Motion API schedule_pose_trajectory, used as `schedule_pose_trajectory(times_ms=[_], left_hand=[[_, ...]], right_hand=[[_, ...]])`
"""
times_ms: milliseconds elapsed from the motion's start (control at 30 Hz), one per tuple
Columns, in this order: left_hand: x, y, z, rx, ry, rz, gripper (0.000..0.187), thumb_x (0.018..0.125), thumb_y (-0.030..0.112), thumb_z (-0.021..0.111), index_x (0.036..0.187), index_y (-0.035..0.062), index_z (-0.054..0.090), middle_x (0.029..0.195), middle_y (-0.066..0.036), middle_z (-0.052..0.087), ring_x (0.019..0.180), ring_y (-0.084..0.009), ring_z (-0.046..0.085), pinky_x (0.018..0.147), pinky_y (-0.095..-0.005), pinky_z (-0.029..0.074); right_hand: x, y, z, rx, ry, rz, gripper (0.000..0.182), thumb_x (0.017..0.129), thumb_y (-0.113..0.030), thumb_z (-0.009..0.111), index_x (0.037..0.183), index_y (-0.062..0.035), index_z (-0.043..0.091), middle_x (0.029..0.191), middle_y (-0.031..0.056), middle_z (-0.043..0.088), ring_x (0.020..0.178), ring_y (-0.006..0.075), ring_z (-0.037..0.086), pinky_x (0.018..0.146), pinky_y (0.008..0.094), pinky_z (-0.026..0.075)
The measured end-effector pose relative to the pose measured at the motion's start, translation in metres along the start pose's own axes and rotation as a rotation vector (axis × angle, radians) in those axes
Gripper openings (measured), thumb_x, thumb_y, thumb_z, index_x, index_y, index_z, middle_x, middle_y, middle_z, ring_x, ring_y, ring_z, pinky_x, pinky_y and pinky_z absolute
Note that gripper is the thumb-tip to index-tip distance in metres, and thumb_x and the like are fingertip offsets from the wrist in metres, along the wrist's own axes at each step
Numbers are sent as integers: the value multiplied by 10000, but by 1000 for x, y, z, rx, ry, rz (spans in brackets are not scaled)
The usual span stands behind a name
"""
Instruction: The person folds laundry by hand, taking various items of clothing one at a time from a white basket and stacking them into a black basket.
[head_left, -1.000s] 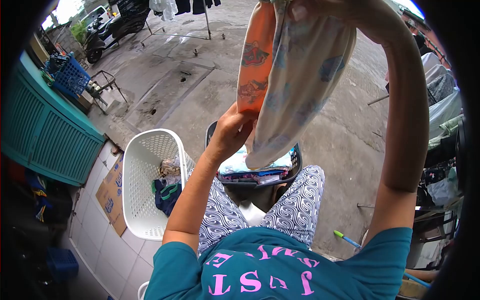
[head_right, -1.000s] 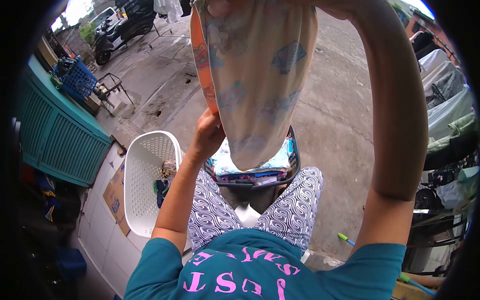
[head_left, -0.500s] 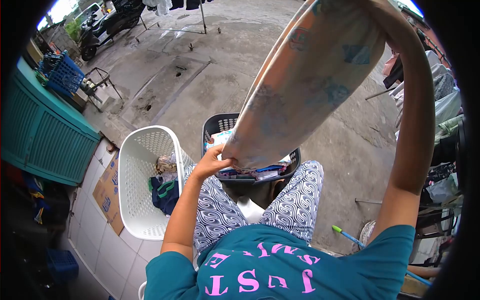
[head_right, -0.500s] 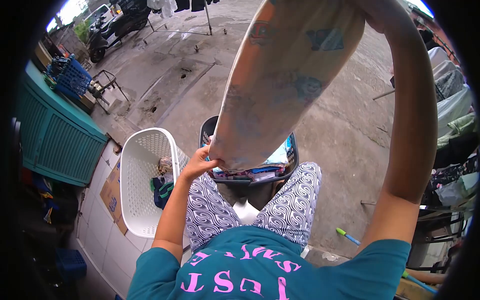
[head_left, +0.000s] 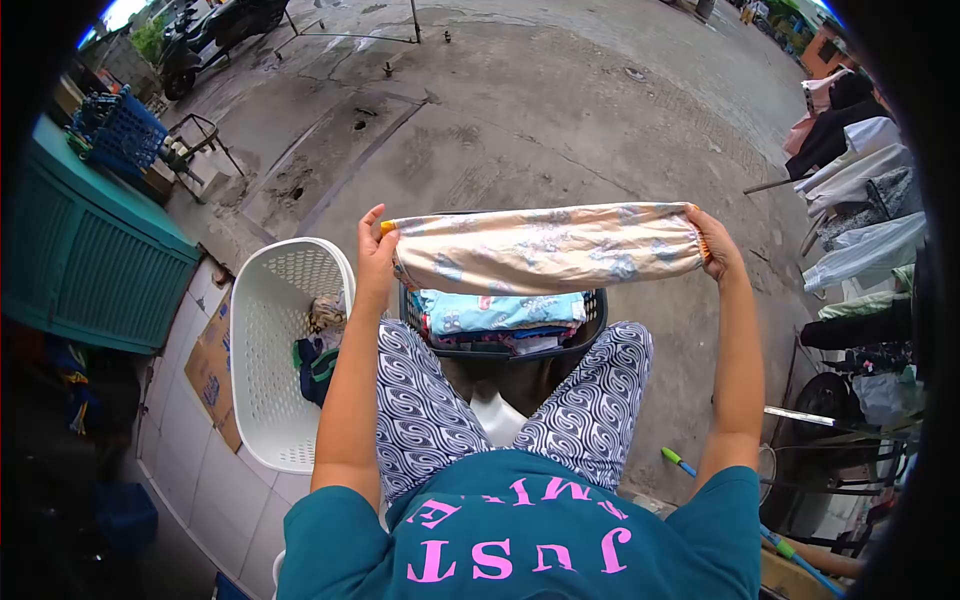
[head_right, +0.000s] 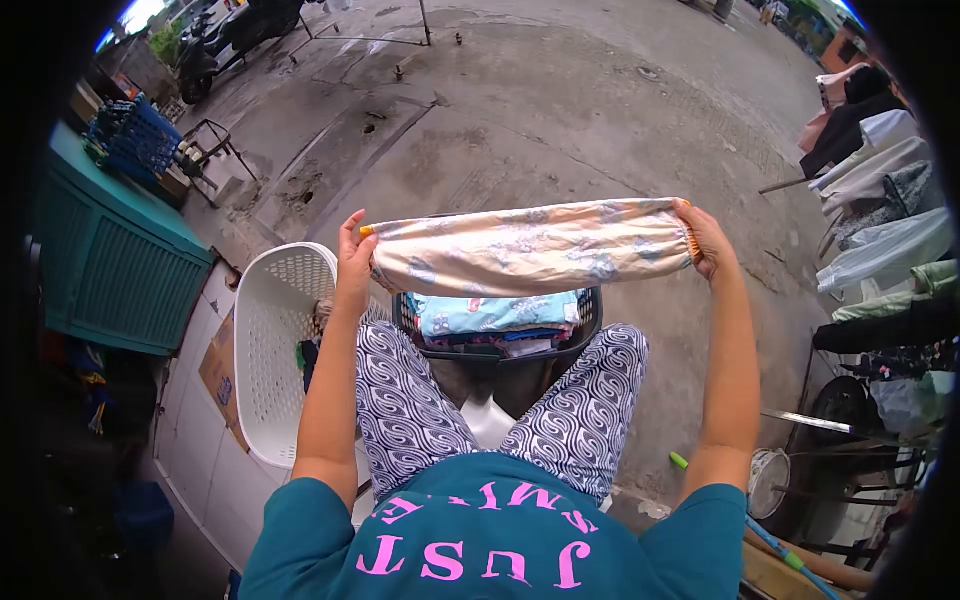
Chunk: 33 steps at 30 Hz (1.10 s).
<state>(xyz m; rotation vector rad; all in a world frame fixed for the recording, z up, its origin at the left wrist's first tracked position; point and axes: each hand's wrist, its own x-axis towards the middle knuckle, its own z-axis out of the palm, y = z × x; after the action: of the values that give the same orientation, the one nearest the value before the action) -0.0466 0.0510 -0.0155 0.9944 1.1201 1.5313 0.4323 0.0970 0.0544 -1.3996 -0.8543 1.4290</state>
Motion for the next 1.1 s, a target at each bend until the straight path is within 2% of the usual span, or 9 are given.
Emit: schedule_pose_trajectory(times_ms=[100, 167, 333, 567, 667, 767, 833, 967, 1100], left_hand=[[-7, -65, -16, 781, -19, -119, 465, 813, 102, 512, 1241, 16, 351, 1063, -157, 512, 925, -215, 540, 818, -312, 430], [-20, -101, -31, 950, 8, -110, 529, 779, 91, 558, 1260, 16, 351, 1129, -166, 447, 897, -194, 539, 769, -293, 451], [-37, -33, -47, 778, 30, 108, 487, 775, 39, 552, 1234, 23, 387, 1195, -134, 412, 954, -220, 534, 834, -330, 435], [-63, 20, -119, 357, 281, -72, 380, 844, 63, 497, 1215, 49, 418, 1191, -63, 465, 945, -129, 517, 728, -231, 417], [-75, 13, -143, 418, 358, -131, 380, 852, 152, 500, 1217, 70, 428, 1204, -65, 468, 1015, -154, 500, 763, -255, 421], [-87, 4, -153, 416, 394, -184, 379, 848, 144, 501, 1212, 67, 431, 1196, -65, 475, 1009, -156, 506, 755, -259, 425], [-93, -14, -171, 422, 414, -201, 377, 843, 140, 503, 1207, 71, 437, 1194, -67, 476, 1010, -156, 506, 749, -263, 429], [-105, -35, -206, 428, 454, -349, 387, 819, 164, 526, 1191, 85, 453, 1203, -61, 477, 1018, -166, 497, 759, -298, 431], [-113, -65, -243, 508, 504, -477, 366, 806, 158, 521, 1161, 84, 475, 1160, -78, 512, 1007, -185, 501, 759, -329, 431]], right_hand=[[23, 72, -13, -7, 100, 119, 236, 816, -230, 609, 895, -21, 532, 782, 60, 593, 660, 133, 600, 577, 283, 518], [26, 110, -11, -185, 226, 96, 275, 779, -241, 640, 908, -28, 524, 762, 48, 573, 589, 112, 545, 487, 252, 444], [22, 141, 22, -252, 300, -21, 290, 754, -211, 650, 924, -20, 512, 777, 44, 558, 646, 118, 543, 556, 239, 442], [-14, 126, 156, -477, 278, -377, 324, 724, -197, 647, 942, -9, 500, 814, 84, 552, 729, 155, 533, 667, 279, 438], [-32, 136, 219, -453, 36, -447, 346, 723, -178, 654, 977, -9, 492, 850, 88, 550, 718, 157, 533, 653, 282, 438], [-49, 140, 258, -318, -254, -169, 327, 741, -144, 637, 1004, -14, 493, 901, 85, 550, 763, 152, 542, 679, 289, 454], [-40, 163, 260, -533, -213, -409, 315, 749, -134, 624, 1012, -18, 497, 934, 98, 550, 795, 187, 549, 710, 307, 457], [-31, 207, 238, -1145, -6, -706, 429, 775, -303, 597, 1138, -96, 499, 1218, 143, 441, 1148, 323, 386, 882, 453, 365], [-24, 247, 217, -1515, -82, -424, 633, 786, -479, 525, 1310, -167, 357, 1416, 143, 183, 1282, 388, 190, 900, 625, 267]])
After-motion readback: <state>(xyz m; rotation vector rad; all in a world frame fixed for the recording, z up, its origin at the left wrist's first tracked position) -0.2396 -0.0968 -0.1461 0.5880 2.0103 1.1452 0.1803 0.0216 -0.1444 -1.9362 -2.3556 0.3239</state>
